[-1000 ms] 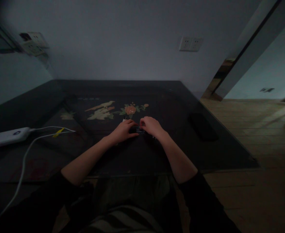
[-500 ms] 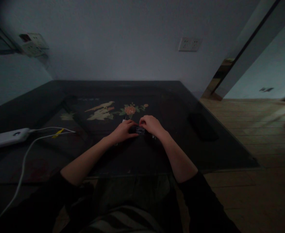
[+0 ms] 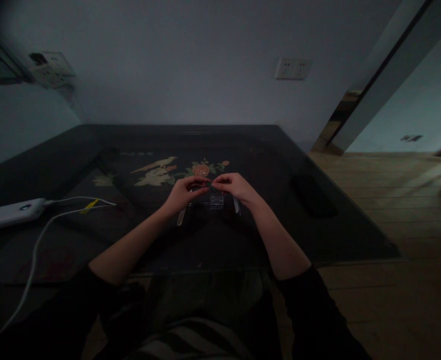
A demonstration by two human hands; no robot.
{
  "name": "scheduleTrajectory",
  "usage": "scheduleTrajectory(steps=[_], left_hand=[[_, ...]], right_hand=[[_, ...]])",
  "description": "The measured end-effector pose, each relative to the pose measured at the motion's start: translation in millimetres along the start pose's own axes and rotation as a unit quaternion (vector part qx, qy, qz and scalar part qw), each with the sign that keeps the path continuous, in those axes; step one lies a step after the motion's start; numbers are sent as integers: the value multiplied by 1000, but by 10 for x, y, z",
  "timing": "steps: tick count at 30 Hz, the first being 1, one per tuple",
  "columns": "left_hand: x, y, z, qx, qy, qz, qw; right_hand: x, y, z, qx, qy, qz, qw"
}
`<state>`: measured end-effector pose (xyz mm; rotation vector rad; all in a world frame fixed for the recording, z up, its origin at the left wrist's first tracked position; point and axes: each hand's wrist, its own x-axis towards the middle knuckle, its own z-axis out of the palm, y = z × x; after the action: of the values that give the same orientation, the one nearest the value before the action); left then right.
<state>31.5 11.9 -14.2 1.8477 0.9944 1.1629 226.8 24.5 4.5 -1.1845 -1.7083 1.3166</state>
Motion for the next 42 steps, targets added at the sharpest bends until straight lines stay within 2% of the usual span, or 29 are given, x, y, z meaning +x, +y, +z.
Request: scheduleTrajectory(steps=[4, 9, 11, 14, 17, 20, 23, 26, 30, 36, 42], left_hand=[[-9, 1, 31, -102, 19, -30, 994], [-20, 21, 48, -163, 38, -11, 986], [-20, 41, 40, -177, 41, 3, 983], [-16, 50, 25, -174, 34, 7, 984], [-15, 6, 19, -116, 32, 2, 993], [-24, -68, 19, 6, 39, 38, 999], [-41, -113, 13, 144, 35, 109, 983], [-52, -114, 3, 222, 25, 150, 963], [-48, -120, -5, 251, 24, 164, 954], [-44, -171, 15, 266, 8, 150, 952], [-91, -116, 11, 313, 12, 144, 939]], right_hand=[[-11, -8, 21, 116, -33, -8, 993], [-33, -34, 51, 163, -65, -8, 984], [-30, -37, 46, 159, -54, -17, 986], [-6, -21, 20, 137, -1, -34, 990], [17, 6, 0, 101, 44, -45, 993], [23, 22, 6, 52, 43, -58, 996], [26, 30, 22, -16, 26, -72, 997], [38, 44, 30, -66, 24, -79, 994], [66, 76, 34, -93, 15, -75, 993], [98, 126, 48, -133, -1, -43, 990], [40, 84, 69, -78, -37, 2, 996]])
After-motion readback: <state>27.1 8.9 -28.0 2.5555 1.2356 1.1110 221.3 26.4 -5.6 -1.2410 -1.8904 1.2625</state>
